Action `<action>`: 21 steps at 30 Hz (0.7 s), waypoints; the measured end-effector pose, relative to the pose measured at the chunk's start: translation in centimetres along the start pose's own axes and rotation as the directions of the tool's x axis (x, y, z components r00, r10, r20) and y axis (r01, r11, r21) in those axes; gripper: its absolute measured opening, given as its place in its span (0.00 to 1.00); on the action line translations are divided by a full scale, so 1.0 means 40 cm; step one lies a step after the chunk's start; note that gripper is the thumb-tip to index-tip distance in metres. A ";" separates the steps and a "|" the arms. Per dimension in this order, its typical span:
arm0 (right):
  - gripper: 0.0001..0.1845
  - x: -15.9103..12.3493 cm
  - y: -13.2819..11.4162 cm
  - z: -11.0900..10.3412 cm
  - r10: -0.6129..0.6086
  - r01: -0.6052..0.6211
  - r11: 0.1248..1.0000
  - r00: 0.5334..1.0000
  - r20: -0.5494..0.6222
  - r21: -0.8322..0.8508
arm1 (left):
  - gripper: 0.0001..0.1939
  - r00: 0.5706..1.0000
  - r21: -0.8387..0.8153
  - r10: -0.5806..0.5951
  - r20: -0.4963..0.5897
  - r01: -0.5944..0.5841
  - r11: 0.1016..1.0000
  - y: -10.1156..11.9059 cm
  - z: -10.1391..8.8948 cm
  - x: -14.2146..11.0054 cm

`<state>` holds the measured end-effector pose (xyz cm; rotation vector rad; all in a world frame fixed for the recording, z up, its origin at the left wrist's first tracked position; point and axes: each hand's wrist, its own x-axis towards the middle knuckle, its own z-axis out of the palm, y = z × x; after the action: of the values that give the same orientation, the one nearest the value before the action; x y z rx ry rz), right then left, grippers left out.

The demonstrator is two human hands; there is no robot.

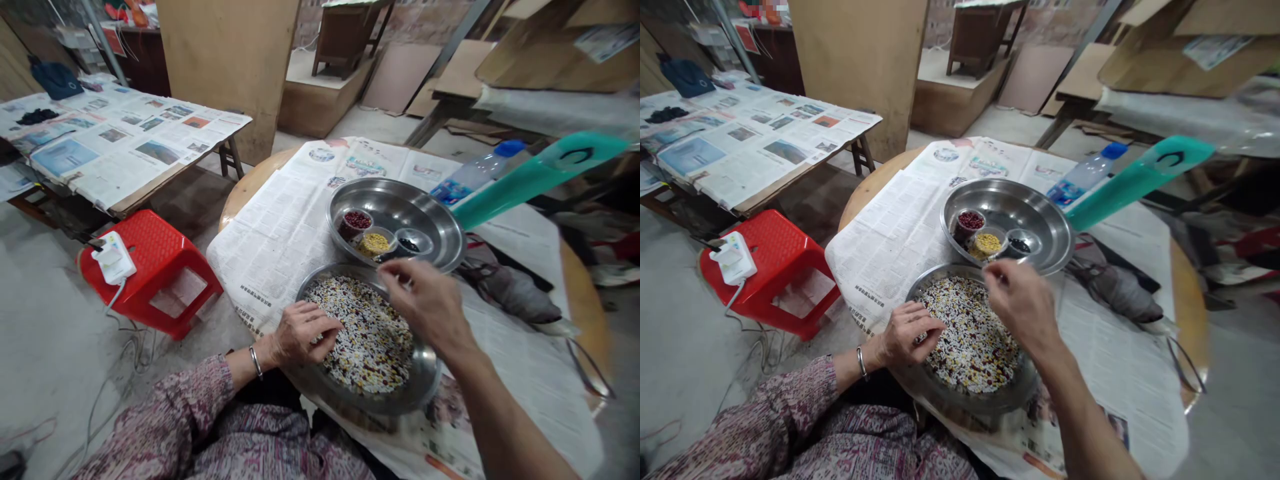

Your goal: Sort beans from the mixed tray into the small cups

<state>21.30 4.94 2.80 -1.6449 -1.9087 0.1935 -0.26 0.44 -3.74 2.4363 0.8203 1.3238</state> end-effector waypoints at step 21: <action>0.18 -0.161 -0.014 0.121 0.013 0.013 0.988 0.985 0.172 -0.152 | 0.05 1.000 -0.026 -0.021 0.021 0.022 0.999 -0.001 -0.002 -0.004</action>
<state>18.57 0.10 -3.04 -1.7791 -2.0987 0.1999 -0.41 0.37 -3.84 2.4099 0.8159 1.2917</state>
